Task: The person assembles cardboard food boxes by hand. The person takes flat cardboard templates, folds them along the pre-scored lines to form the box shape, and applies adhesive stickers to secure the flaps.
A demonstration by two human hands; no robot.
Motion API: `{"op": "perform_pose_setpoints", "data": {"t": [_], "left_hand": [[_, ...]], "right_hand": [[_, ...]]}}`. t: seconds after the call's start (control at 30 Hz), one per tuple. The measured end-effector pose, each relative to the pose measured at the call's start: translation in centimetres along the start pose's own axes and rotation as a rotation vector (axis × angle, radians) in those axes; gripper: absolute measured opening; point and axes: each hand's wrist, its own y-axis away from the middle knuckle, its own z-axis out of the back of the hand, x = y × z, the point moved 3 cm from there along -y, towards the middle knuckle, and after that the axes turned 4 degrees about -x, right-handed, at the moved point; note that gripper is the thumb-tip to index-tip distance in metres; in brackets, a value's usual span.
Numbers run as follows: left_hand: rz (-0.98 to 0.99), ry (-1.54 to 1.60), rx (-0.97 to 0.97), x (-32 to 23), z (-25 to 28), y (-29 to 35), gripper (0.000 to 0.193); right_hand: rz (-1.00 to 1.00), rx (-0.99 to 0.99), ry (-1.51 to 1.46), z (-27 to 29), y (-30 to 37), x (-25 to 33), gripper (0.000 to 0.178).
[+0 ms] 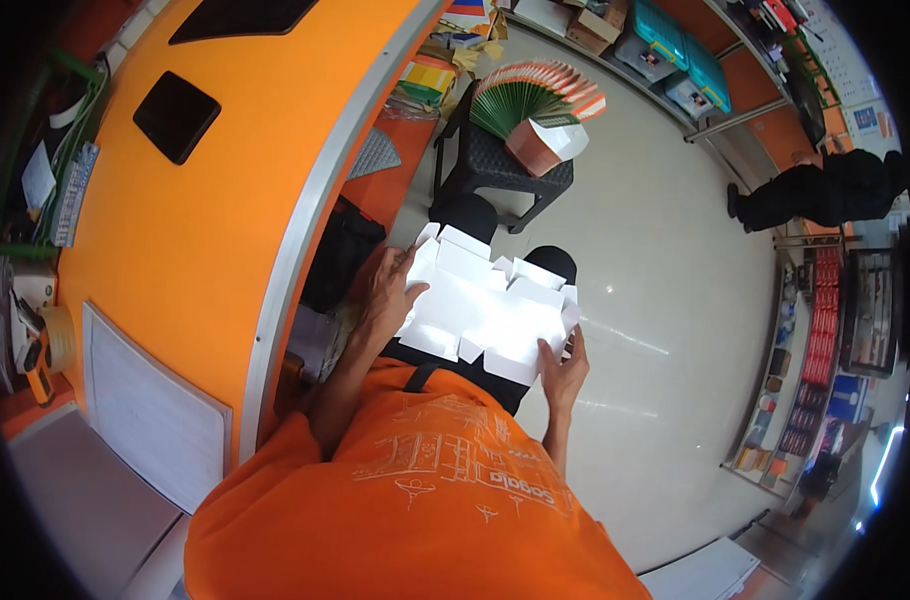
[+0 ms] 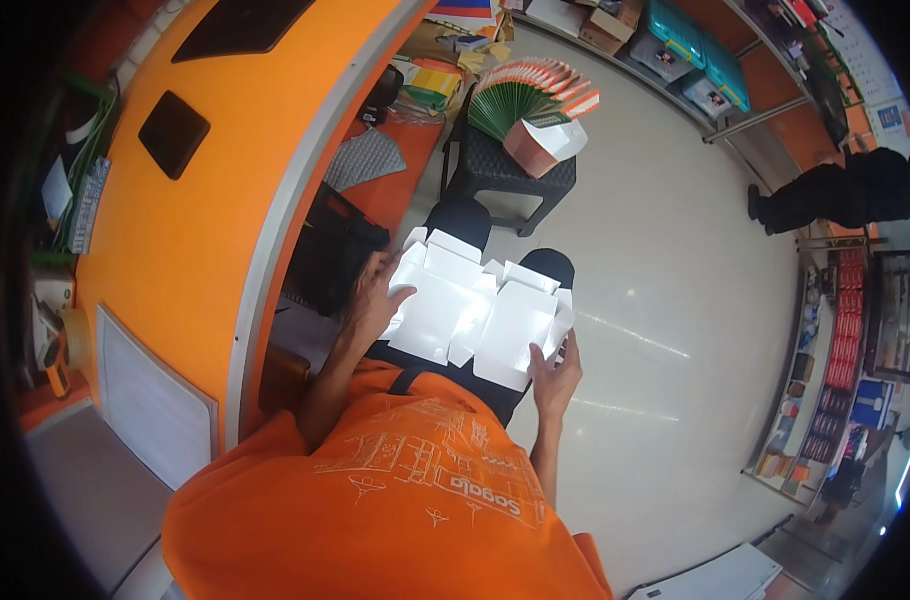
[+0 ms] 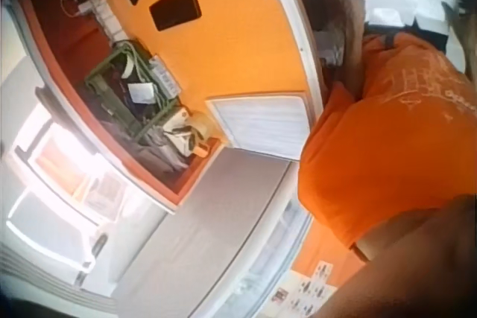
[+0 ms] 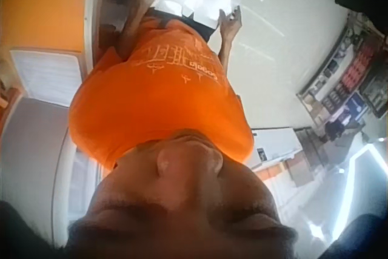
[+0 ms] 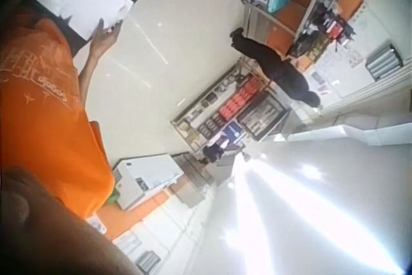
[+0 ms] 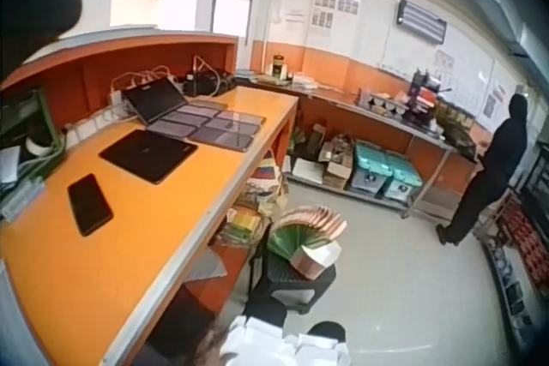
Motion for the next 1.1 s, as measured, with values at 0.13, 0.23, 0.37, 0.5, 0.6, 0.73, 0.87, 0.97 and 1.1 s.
{"op": "perform_pose_setpoints", "data": {"t": [0.13,0.23,0.37,0.5,0.6,0.73,0.87,0.97,1.1], "left_hand": [[-0.051,-0.009,0.021,0.0,-0.9,-0.2,0.070],[-0.059,0.017,0.018,1.0,-1.6,-0.2,0.069],[-0.134,-0.009,-0.049,1.9,-2.2,0.0,0.068],[-0.171,-0.093,-0.071,1.5,-2.0,-0.4,0.067],[-0.206,-0.129,-0.098,1.5,-2.0,-0.3,0.067],[-0.223,-0.095,-0.114,1.4,-2.0,-0.2,0.064],[-0.267,-0.121,-0.216,0.4,-1.2,-0.2,0.068],[0.023,0.114,-0.020,0.4,-1.0,-0.1,0.069],[0.087,0.131,0.068,1.0,-1.1,-0.5,0.067]], "right_hand": [[0.153,-0.201,0.040,0.0,1.7,0.0,0.066],[0.143,-0.240,0.069,0.7,1.8,0.4,0.058],[-0.004,-0.160,-0.275,0.7,0.8,-2.0,0.040],[-0.138,-0.085,-0.675,0.4,0.1,-1.3,0.033],[-0.187,-0.077,-0.598,0.9,-0.2,-0.7,0.034],[-0.179,-0.084,-0.545,0.9,-0.2,-0.8,0.038],[0.018,-0.279,-0.317,1.0,0.6,-0.7,0.037],[0.077,-0.349,-0.190,1.2,1.2,1.5,0.035],[-0.164,0.022,-0.524,0.5,0.8,0.6,0.035]]}}
